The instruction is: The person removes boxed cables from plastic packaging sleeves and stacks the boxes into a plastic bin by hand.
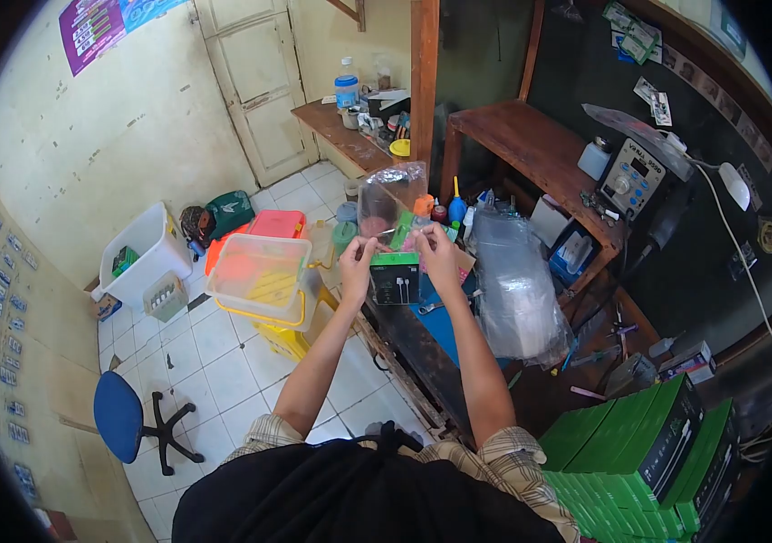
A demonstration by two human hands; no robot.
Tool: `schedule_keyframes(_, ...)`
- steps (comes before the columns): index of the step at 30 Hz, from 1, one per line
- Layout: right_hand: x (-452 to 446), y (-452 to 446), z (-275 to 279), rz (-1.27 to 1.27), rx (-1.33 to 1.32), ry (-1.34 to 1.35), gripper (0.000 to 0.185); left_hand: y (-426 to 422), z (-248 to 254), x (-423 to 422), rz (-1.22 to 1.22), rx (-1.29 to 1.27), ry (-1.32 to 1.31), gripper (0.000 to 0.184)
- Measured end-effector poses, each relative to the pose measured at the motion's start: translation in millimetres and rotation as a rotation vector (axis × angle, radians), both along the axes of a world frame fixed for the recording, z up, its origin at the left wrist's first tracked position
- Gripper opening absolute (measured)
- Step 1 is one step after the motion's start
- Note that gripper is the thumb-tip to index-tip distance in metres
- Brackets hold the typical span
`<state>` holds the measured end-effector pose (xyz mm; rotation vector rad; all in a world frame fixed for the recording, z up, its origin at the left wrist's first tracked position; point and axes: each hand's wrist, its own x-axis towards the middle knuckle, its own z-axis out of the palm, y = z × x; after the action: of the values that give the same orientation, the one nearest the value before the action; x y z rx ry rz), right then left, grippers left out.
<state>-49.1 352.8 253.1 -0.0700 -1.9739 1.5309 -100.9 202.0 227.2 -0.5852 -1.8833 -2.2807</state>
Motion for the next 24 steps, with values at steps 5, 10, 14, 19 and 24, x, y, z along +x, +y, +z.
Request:
schedule_keyframes(5,-6.2,-1.4,7.0,-0.126,0.162,-0.084,0.024,-4.5,5.9,-1.1,0.240,-0.277,0.144,0.033)
schedule_keyframes(10,-18.9,21.7,-24.7,-0.062,0.190,-0.400,0.026,-16.3,-5.0,-5.5,0.148,-0.400,0.018,0.036)
schedule_keyframes(14,-12.0,30.5,-14.2,0.224,-0.151,-0.743,0.022,-17.9,-44.8,-30.4,-0.078,-0.381,-0.172,0.031)
schedule_keyframes(19,8.9,3.6,25.5,0.178,-0.204,-0.701,0.022,-21.6,-7.0,-4.1,0.432,-0.485,0.331,0.033)
schedule_keyframes(24,-6.7,18.6,6.2,0.108,0.087,-0.770,0.027,-37.4,33.6,12.4,-0.214,-0.591,0.583,0.069)
